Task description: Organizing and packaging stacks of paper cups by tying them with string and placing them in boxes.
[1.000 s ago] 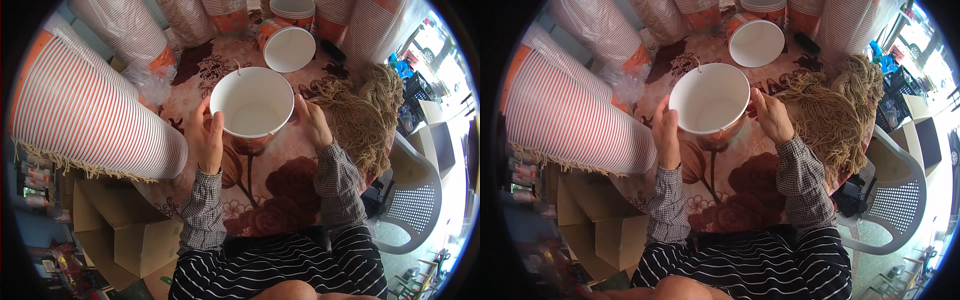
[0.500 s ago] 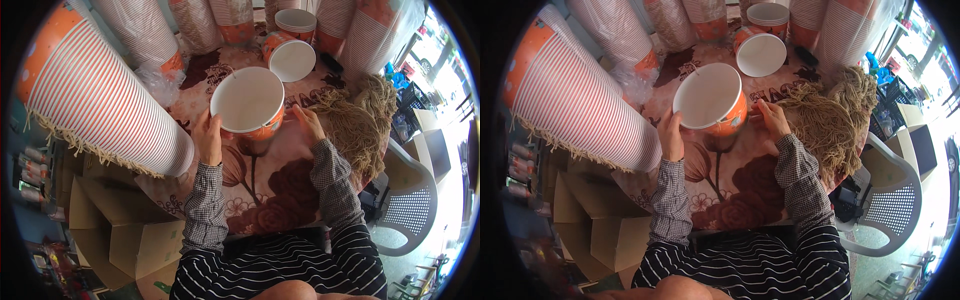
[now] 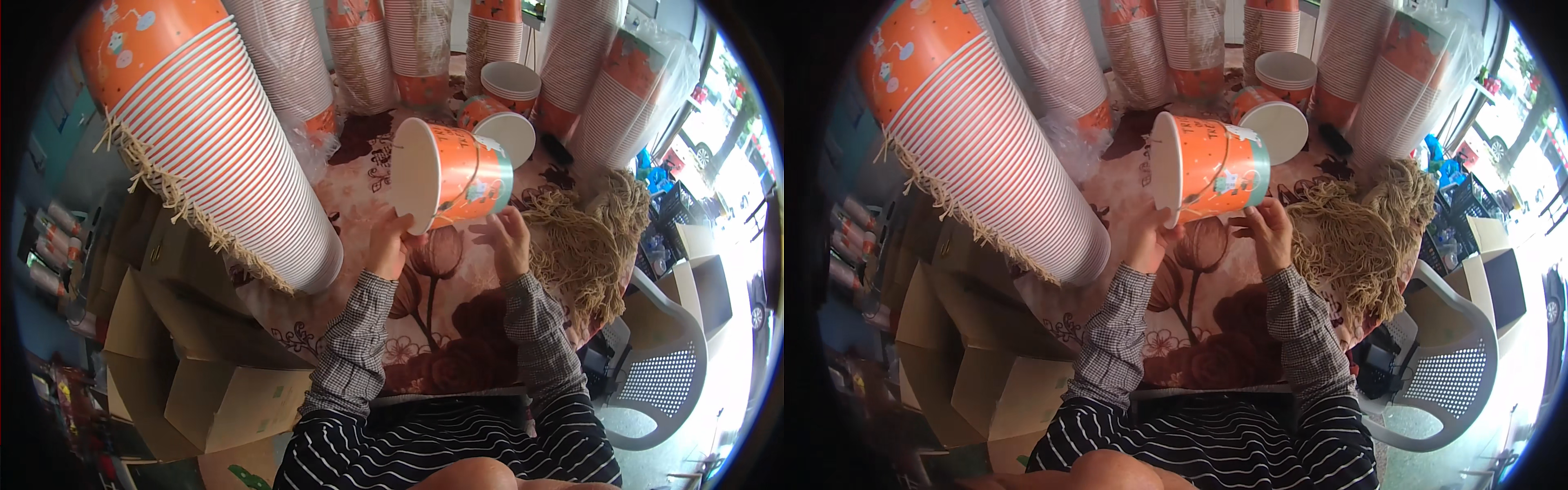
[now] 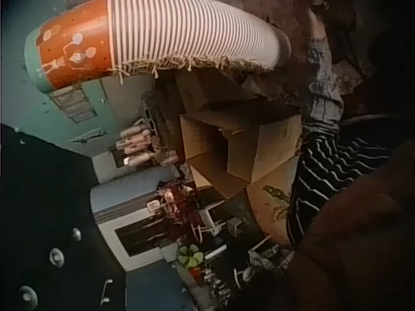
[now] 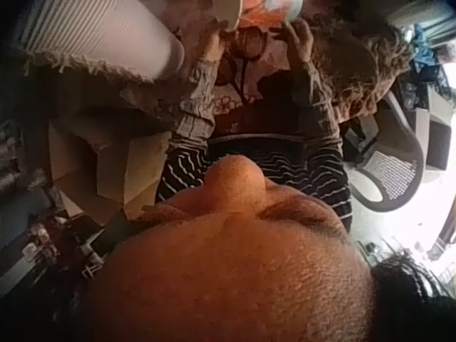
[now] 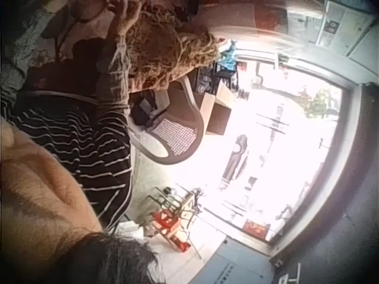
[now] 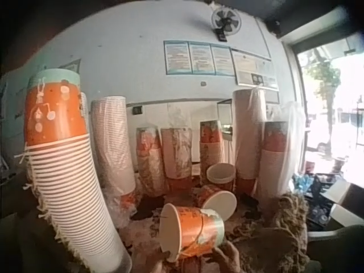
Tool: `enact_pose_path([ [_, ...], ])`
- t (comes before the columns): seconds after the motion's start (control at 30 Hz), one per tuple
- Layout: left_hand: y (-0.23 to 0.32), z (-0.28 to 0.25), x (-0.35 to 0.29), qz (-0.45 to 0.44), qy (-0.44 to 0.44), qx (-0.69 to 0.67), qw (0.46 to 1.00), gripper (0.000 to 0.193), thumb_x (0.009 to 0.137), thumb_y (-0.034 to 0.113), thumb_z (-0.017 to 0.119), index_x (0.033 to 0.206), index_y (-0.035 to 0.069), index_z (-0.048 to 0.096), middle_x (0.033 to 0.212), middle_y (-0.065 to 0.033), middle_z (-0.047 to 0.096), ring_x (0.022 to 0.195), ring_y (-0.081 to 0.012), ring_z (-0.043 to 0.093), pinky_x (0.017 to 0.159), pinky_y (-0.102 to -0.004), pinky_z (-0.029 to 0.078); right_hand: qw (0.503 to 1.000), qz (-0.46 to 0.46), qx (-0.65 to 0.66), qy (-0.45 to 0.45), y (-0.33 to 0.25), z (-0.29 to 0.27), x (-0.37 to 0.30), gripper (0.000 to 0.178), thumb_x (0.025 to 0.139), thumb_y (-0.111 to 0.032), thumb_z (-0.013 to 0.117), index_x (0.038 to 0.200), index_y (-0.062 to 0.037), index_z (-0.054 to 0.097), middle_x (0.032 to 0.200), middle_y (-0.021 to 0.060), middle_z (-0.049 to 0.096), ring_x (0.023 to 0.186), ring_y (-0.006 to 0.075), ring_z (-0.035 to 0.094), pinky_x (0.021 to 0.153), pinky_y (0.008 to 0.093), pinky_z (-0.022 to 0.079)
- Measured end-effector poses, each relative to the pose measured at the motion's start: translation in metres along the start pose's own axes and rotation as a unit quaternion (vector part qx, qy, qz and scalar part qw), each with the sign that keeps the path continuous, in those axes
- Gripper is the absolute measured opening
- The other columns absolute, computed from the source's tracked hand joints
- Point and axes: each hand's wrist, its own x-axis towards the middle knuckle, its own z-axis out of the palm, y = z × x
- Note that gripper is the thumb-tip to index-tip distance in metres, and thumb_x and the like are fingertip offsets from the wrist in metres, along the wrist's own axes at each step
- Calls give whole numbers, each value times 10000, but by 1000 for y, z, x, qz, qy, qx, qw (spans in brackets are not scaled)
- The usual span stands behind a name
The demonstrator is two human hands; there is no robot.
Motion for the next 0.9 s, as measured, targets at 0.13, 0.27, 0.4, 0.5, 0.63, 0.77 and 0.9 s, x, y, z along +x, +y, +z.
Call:
enact_pose_path([
  [0.13,1,4,-2,-19,10,14,1000,371,942,262,602,1228,27,575,975,-50,668,741,-118,659,639,-256,552,999,-33,23,-15,-4,-10,3,66,982,-98,562,1030,-66,529,942,86,691,836,213,706,691,317,585],
  [0.27,3,-2,11,21,48,-74,996,328,993,262,541,1220,30,582,977,-29,661,805,-93,636,660,-238,521,998,0,-11,-62,-10,-27,8,47,974,-79,566,1007,-61,538,922,88,689,781,205,703,673,324,589],
  [0.4,5,-42,19,62,8,-116,991,311,1033,257,477,1205,21,586,1013,-22,655,878,-100,622,731,-257,517,991,24,-16,-127,-17,-21,5,65,971,-87,577,1011,-50,543,904,95,690,758,201,702,667,312,585],
  [0.5,14,-30,16,4,-20,-181,983,325,1034,255,461,1227,20,575,1088,-55,653,964,-146,630,842,-297,522,991,36,-16,-124,-15,-28,5,75,971,-96,579,1014,-46,543,900,102,689,758,205,702,672,310,582],
  [0.63,23,-26,8,-39,-78,-252,964,338,1031,254,454,1257,26,561,1160,-87,642,1054,-195,619,923,-341,510,993,32,1,-111,-11,-32,7,70,970,-82,562,1020,-47,528,857,94,677,706,195,683,653,305,574],
  [0.77,30,-11,2,-87,-119,-276,950,370,1020,301,476,1271,43,558,1179,-97,634,1073,-223,609,922,-372,510,995,25,-3,-99,-12,-37,5,52,970,-86,561,1009,-60,539,852,76,673,684,180,670,640,293,567],
  [0.9,8,-29,10,-62,9,-251,966,327,993,329,552,1171,62,617,990,-45,657,850,-152,617,769,-312,517,996,-43,30,-69,-33,-6,23,84,976,-148,570,976,-67,548,801,45,621,701,139,607,652,280,516],
])
